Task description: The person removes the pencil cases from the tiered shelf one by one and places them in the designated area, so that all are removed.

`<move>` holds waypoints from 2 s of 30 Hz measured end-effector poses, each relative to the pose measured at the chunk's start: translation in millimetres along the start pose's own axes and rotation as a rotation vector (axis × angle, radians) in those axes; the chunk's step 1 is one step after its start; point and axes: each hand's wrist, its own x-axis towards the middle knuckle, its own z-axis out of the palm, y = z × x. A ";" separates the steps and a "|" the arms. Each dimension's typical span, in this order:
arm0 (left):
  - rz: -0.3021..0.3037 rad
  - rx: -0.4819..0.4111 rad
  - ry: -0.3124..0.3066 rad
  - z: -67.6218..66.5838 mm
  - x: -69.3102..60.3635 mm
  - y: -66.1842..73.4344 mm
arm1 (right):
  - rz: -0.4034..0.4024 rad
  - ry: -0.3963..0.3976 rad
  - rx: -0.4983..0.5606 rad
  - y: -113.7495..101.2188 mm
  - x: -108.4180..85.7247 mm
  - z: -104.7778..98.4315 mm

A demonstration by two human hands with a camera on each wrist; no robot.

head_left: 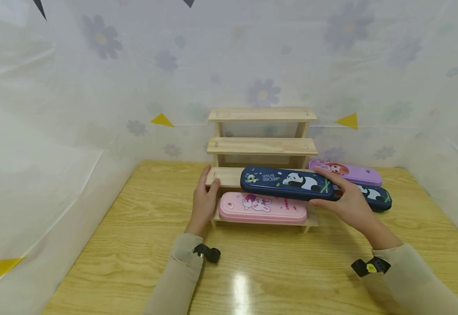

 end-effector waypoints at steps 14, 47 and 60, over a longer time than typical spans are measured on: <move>0.016 0.009 0.005 -1.2 2.2 -1.4 | -0.075 0.006 0.027 8.1 -6.9 -3.6; 0.006 -0.018 -0.015 -0.1 0.2 -3.2 | -0.020 0.031 0.031 26.4 -28.6 -27.9; -0.002 -0.007 -0.003 -1.0 1.4 -3.5 | -0.038 0.041 0.074 41.8 -37.6 -39.1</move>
